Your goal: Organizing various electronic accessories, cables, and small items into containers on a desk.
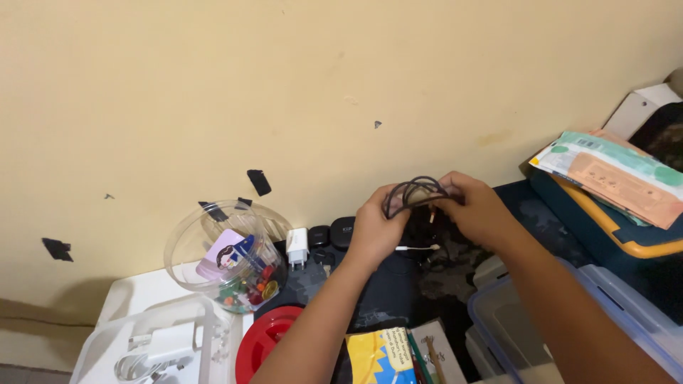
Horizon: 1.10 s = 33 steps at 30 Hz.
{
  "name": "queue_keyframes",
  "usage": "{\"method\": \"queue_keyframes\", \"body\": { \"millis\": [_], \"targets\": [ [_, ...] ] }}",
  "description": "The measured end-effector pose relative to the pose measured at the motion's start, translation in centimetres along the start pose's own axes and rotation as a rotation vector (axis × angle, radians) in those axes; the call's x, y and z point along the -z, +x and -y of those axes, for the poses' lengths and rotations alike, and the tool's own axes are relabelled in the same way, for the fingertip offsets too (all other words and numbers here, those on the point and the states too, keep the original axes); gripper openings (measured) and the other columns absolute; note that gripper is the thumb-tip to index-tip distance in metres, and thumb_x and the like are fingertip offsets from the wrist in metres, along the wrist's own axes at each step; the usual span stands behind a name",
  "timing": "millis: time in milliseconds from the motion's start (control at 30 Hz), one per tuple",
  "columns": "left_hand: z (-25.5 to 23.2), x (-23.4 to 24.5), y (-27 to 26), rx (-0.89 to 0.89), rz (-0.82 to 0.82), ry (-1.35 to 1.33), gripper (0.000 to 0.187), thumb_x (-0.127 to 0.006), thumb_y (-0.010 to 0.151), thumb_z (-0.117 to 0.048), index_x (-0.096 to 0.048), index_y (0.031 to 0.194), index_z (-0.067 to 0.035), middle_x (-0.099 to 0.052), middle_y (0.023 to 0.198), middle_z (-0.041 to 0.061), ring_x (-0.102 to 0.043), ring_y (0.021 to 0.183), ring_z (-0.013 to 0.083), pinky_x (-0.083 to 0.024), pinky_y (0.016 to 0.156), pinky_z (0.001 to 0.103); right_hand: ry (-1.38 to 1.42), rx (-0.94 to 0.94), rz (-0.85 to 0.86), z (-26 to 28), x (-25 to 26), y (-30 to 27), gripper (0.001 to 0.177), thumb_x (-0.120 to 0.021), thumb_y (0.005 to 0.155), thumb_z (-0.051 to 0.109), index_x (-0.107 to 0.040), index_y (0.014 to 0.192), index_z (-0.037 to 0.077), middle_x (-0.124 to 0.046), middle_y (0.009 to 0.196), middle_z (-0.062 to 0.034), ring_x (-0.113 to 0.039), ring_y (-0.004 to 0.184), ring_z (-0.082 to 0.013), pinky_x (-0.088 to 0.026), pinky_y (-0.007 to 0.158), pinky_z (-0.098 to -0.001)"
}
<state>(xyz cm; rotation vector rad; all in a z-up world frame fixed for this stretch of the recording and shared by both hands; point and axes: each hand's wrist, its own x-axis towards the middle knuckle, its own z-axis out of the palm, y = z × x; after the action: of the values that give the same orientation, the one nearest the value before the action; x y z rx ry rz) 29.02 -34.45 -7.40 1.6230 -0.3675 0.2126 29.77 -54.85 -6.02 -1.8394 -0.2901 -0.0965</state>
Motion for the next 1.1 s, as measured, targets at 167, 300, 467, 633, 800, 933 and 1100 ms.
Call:
{"method": "queue_keyframes", "body": {
  "millis": [167,300,467,633,800,933,1100],
  "targets": [
    [-0.6,0.8,0.5,0.176,0.121,-0.257,0.026,-0.066,0.095,-0.005,-0.068,0.121,0.0,-0.076,0.103,0.006,-0.072,0.094,0.0126,-0.057,0.081,0.027,0.012,-0.031,-0.025,3.0,-0.3,-0.6,0.012,-0.067,0.092,0.003,-0.066,0.103,0.003,-0.072,0.087,-0.0043,-0.063,0.075,-0.0093,-0.049,0.065,-0.0255],
    [-3.9,1.6,-0.2,0.262,0.184,-0.379,0.022,-0.068,0.096,-0.011,-0.07,0.114,0.0,-0.076,0.097,0.005,-0.073,0.088,0.0129,-0.061,0.074,0.029,0.071,-0.034,-0.011,6.1,-0.8,-1.7,0.012,-0.067,0.092,0.006,-0.067,0.104,0.003,-0.071,0.087,0.0001,-0.063,0.076,-0.0045,-0.048,0.063,-0.0227],
    [-5.9,2.4,-1.5,0.293,0.193,-0.305,0.022,-0.072,0.095,-0.013,-0.072,0.113,0.001,-0.075,0.092,0.005,-0.07,0.08,0.0124,-0.056,0.069,0.027,0.088,-0.053,0.026,7.4,-1.7,-2.9,0.015,-0.07,0.092,0.009,-0.071,0.105,0.002,-0.07,0.083,0.0001,-0.057,0.068,-0.0063,-0.044,0.059,-0.0237],
    [-5.9,2.8,-2.2,0.265,0.171,-0.414,0.019,-0.07,0.098,-0.016,-0.07,0.105,0.002,-0.064,0.076,0.002,-0.059,0.066,0.0092,-0.057,0.067,0.028,0.056,-0.04,0.048,8.0,-2.8,-4.6,0.02,-0.074,0.095,0.017,-0.072,0.108,0.001,-0.061,0.077,-0.0033,-0.053,0.068,-0.0093,-0.041,0.059,-0.0264],
    [-8.9,3.5,-3.2,0.292,0.003,-0.472,0.018,-0.069,0.095,-0.016,-0.061,0.084,-0.003,-0.044,0.057,-0.004,-0.038,0.047,0.0074,-0.037,0.048,0.028,0.339,-0.014,0.081,5.7,-5.1,-6.6,0.032,-0.067,0.093,0.028,-0.067,0.118,0.008,-0.074,0.102,-0.0009,-0.066,0.088,-0.008,-0.05,0.073,-0.0248],
    [-11.1,4.2,-4.2,0.326,-0.008,-0.617,0.022,-0.067,0.096,-0.013,-0.054,0.079,-0.007,-0.037,0.055,-0.005,-0.033,0.046,0.0081,-0.041,0.05,0.03,0.661,-0.065,-0.023,3.8,-7.8,-8.0,0.044,-0.052,0.097,0.047,-0.064,0.121,0.013,-0.074,0.107,0.0004,-0.068,0.094,-0.0072,-0.051,0.075,-0.025],
    [-11.5,5.0,-5.1,0.314,-0.024,-0.627,0.02,-0.064,0.096,-0.013,-0.054,0.081,-0.006,-0.035,0.055,-0.005,-0.034,0.046,0.0085,-0.045,0.056,0.031,0.772,-0.706,0.013,3.4,-9.4,-9.8,0.034,-0.056,0.095,0.044,-0.062,0.111,0.015,-0.074,0.089,-0.0088,-0.062,0.069,-0.0169,-0.048,0.062,-0.0315]
  ]
}}
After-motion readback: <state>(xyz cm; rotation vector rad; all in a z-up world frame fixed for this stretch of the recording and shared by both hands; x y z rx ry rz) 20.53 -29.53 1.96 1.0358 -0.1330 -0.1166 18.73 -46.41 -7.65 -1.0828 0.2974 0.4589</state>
